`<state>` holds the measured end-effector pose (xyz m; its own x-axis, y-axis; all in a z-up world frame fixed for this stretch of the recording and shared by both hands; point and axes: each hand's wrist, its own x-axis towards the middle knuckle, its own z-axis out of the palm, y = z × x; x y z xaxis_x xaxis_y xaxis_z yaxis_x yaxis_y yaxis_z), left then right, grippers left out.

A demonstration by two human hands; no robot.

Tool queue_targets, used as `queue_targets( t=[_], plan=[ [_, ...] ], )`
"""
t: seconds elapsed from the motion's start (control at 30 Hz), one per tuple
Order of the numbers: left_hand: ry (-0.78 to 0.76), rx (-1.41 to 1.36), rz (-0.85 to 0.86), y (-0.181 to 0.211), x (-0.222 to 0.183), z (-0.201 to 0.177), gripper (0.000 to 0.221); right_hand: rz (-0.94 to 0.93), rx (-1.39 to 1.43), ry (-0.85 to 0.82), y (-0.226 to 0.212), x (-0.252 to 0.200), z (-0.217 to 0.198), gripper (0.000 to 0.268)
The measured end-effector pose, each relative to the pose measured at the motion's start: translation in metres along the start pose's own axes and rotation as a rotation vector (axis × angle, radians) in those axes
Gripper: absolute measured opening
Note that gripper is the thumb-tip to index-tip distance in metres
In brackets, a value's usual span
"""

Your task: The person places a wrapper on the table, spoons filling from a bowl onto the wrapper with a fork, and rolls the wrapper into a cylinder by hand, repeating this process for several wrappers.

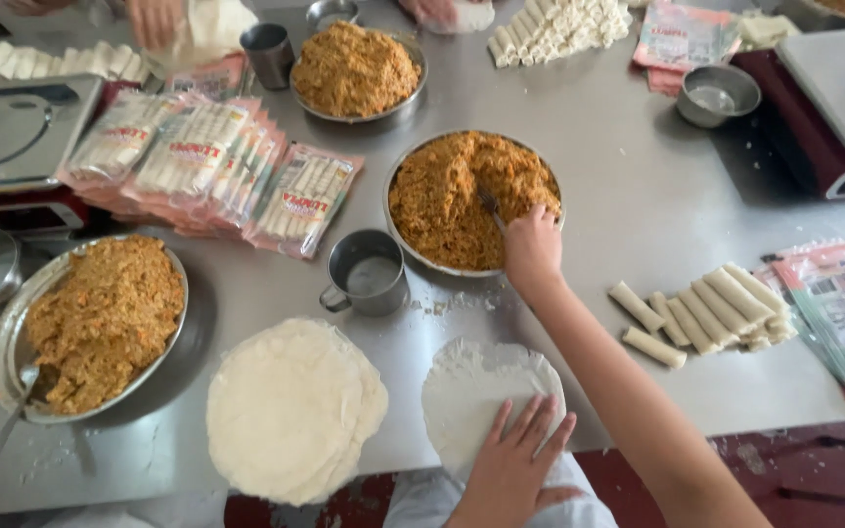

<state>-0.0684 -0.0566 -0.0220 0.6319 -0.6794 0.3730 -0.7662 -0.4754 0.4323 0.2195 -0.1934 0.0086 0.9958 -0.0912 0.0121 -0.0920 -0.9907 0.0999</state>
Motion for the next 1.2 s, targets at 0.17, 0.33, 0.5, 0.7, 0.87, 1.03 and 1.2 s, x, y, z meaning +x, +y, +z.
queue_targets(
  t=[0.17,0.33,0.5,0.7,0.87,1.03,1.2],
  plan=[
    [0.085,-0.033,-0.068,-0.016,-0.009,-0.005,0.087,0.02,0.204,-0.037,0.004,0.002,-0.016,0.028],
    [0.155,-0.018,-0.096,-0.019,-0.008,-0.023,0.072,0.017,0.201,-0.051,-0.022,0.029,-0.051,0.031],
    [0.141,-0.17,-0.123,-0.022,-0.01,-0.027,0.071,-0.187,-0.338,0.163,-0.015,0.035,-0.074,0.038],
    [0.152,-0.044,-0.085,-0.022,-0.012,-0.023,0.073,-0.527,0.076,0.346,0.044,0.018,-0.013,0.051],
    [0.143,0.011,-0.075,-0.022,-0.007,-0.028,0.075,-0.368,0.425,0.077,0.076,-0.035,-0.042,0.033],
    [0.227,-0.166,-0.133,-0.026,-0.029,-0.046,0.072,-0.271,0.773,-0.077,0.09,-0.153,-0.085,0.017],
    [0.003,0.51,-0.327,-0.042,-0.061,-0.058,0.123,-0.068,0.898,-0.22,0.067,-0.277,-0.025,0.019]
  ],
)
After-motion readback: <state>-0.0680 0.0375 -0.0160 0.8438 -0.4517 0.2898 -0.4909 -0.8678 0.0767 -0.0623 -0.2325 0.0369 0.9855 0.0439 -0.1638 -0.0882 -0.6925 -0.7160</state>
